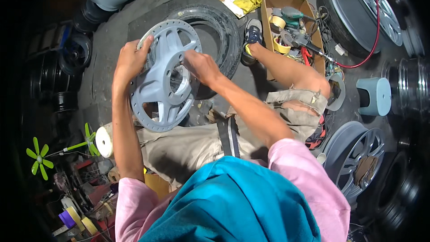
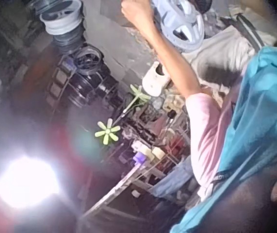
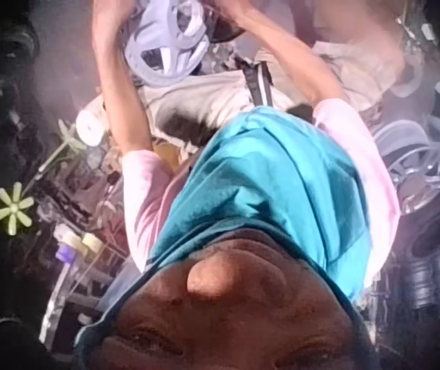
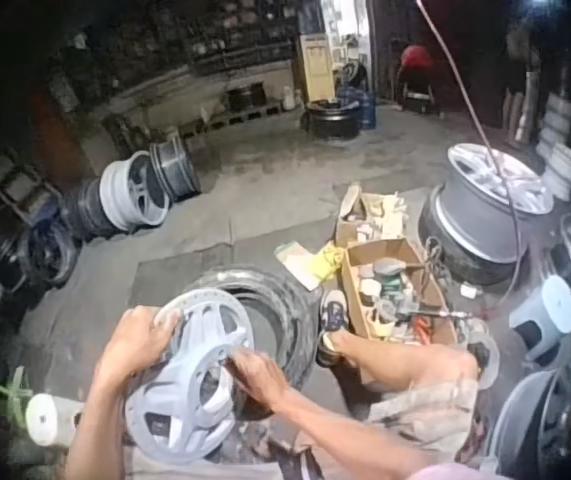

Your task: The person sands the surface of a silver car rim by hand using a small piece of sandpaper. They then use a small tool to apply a dark substance to specific areas of the rim, spreading it across the surface with repeated wiping motions.

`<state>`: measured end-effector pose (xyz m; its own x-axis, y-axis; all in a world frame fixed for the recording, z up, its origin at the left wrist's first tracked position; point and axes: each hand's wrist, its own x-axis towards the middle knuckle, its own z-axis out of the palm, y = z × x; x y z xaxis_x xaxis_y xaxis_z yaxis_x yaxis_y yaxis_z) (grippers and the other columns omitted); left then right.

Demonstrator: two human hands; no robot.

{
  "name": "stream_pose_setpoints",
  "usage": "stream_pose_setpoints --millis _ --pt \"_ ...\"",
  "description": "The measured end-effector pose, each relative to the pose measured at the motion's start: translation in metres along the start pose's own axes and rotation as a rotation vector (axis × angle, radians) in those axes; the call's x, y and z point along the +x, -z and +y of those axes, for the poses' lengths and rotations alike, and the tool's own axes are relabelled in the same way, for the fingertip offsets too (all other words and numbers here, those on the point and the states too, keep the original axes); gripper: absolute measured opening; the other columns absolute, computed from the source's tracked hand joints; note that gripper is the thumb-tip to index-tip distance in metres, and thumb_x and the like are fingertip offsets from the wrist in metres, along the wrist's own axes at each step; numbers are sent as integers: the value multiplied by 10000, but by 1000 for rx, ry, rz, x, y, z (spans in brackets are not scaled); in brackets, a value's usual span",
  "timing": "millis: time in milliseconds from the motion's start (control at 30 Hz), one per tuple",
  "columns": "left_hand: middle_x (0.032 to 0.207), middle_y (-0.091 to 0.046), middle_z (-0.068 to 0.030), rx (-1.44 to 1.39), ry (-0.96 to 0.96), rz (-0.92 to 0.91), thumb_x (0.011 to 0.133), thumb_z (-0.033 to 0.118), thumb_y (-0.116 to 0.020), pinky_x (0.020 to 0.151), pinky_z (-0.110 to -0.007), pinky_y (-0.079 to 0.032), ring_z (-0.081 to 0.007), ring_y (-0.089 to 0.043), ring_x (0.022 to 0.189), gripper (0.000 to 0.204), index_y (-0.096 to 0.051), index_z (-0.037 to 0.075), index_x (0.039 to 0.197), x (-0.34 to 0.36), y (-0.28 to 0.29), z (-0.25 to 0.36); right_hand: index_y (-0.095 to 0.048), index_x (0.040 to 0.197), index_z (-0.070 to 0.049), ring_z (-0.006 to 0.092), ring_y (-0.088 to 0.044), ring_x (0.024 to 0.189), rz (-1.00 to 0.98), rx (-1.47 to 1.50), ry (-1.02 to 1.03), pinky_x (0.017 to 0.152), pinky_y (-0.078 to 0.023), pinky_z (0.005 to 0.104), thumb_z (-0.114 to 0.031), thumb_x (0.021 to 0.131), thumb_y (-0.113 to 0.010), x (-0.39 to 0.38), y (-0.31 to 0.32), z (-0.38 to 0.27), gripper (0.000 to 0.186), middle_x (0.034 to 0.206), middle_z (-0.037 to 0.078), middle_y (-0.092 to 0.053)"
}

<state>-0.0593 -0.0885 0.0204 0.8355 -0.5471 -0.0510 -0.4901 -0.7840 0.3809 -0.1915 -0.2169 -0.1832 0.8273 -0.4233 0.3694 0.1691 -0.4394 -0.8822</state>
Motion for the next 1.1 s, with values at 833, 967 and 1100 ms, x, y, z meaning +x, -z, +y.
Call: stream_pose_setpoints --millis 833,967,1100 --pt "741 -681 -277 249 -592 -49 911 311 -788 725 -539 -551 -492 -685 766 337 -684 -9 924 -40 -2 48 -699 1332 8 119 -676 914 138 637 -316 812 -551 271 -85 847 -902 36 157 -38 534 1041 36 -729" --pt "784 -690 -264 249 -610 -88 881 203 -779 735 -537 -545 -489 -685 795 227 -686 10 954 -42 5 42 -784 1158 -28 146 -666 865 230 144 -164 775 -539 303 -207 941 -810 41 139 -34 282 904 69 -703" --pt "807 -691 -242 227 -674 -131 863 181 -788 737 -536 -535 -477 -681 809 234 -662 8 957 -47 9 44 -780 1118 -15 189 -633 771 50 72 -232 735 -511 355 -331 1029 -678 39 122 -27 343 865 101 -728"
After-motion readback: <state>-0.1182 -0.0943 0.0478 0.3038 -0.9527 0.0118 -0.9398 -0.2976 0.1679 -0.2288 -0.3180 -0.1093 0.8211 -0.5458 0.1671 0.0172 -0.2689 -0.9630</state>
